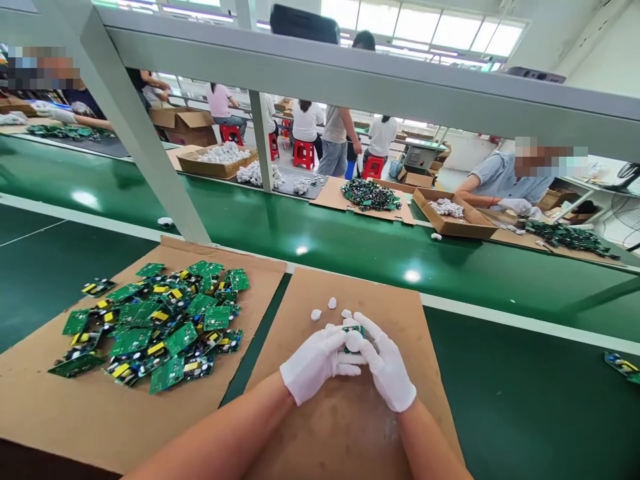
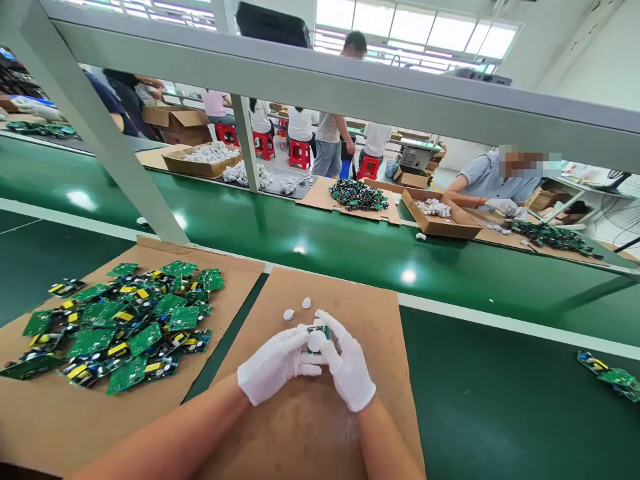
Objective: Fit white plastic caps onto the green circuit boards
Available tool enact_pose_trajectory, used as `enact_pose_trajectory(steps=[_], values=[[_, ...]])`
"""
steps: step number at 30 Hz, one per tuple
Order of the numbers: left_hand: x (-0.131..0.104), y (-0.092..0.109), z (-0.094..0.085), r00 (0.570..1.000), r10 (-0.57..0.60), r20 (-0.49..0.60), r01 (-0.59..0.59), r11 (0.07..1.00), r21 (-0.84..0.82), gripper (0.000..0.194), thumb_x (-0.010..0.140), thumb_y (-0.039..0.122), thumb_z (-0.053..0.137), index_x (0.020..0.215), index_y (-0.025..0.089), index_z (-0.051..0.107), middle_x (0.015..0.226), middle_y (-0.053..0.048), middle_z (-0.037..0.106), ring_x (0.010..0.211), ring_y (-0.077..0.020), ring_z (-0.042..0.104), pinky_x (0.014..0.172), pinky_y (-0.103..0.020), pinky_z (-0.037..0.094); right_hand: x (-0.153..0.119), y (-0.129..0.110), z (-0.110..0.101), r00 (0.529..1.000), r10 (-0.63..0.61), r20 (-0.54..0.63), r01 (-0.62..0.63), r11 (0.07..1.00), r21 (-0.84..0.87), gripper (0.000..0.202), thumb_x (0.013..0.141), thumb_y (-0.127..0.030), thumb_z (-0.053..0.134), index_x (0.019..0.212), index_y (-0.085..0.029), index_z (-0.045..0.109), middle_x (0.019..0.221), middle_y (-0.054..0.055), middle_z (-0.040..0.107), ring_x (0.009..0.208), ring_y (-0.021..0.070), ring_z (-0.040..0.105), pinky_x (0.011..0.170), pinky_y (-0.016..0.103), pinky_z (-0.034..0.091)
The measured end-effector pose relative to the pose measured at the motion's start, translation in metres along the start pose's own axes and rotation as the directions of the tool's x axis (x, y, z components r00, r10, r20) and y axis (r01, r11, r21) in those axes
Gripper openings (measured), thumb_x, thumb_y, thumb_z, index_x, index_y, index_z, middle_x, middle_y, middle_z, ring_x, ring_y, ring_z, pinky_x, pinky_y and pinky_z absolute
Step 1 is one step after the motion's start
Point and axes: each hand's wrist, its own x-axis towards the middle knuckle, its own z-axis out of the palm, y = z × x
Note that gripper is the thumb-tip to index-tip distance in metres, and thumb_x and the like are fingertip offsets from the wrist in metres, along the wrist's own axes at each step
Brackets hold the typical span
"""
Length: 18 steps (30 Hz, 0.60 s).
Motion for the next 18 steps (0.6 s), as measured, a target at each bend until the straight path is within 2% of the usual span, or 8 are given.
enact_pose_trajectory(steps=[4,9,13,15,18], values=[[-0.004,0.003,0.001,1.0,-0.006,0.003,0.006,1.0,0.014,0.023,0.076,0.034,0.066,0.084,0.014,0.058,0.087,-0.005,0.058,0.073,-0.0154,0.062,0.062,-0.026,0.048,-0.001,-0.002,-0.003,0.999,-0.031,0.023,0.03,0.999,0.039,0.045,0.088,-0.042,0.05,0.131,-0.028,0.047,0.133,0.003,0.053,0.123,0.0224,0.047,0.105,0.041,0.038],[-0.005,0.002,0.0,0.986,-0.026,0.162,0.042,0.995,-0.095,0.02,0.08,0.033,0.063,0.081,0.013,0.059,0.077,-0.001,0.05,0.058,-0.005,0.049,0.053,-0.017,0.037,-0.002,-0.003,-0.004,0.998,-0.049,0.046,0.048,0.999,0.021,0.046,0.089,-0.043,0.047,0.132,-0.026,0.045,0.133,0.006,0.052,0.123,0.0244,0.047,0.107,0.047,0.034],[-0.002,-0.01,-0.007,0.966,-0.081,0.245,0.134,0.969,-0.207,0.026,0.078,0.041,0.063,0.084,0.016,0.059,0.073,0.002,0.047,0.054,-0.0043,0.047,0.051,-0.017,0.035,-0.003,-0.007,-0.002,0.998,-0.023,0.051,0.023,1.0,-0.001,0.046,0.088,-0.043,0.05,0.131,-0.026,0.046,0.135,0.006,0.051,0.12,0.0247,0.05,0.105,0.046,0.038],[-0.001,-0.016,-0.01,0.969,-0.115,0.217,0.162,0.963,-0.215,0.032,0.076,0.046,0.064,0.094,0.019,0.06,0.076,0.001,0.05,0.058,-0.0072,0.052,0.051,-0.018,0.038,-0.004,-0.009,0.0,0.999,-0.007,0.04,0.009,0.999,-0.034,0.045,0.086,-0.042,0.054,0.127,-0.025,0.05,0.134,0.007,0.051,0.116,0.0247,0.054,0.101,0.044,0.043],[0.0,-0.021,-0.012,0.985,-0.119,0.125,0.14,0.975,-0.175,0.041,0.074,0.048,0.064,0.105,0.021,0.058,0.083,-0.002,0.056,0.066,-0.0113,0.059,0.053,-0.019,0.041,-0.004,-0.01,0.002,0.999,-0.036,0.012,0.037,0.989,-0.144,0.041,0.085,-0.039,0.055,0.124,-0.024,0.053,0.133,0.007,0.052,0.112,0.0239,0.057,0.098,0.042,0.047]])
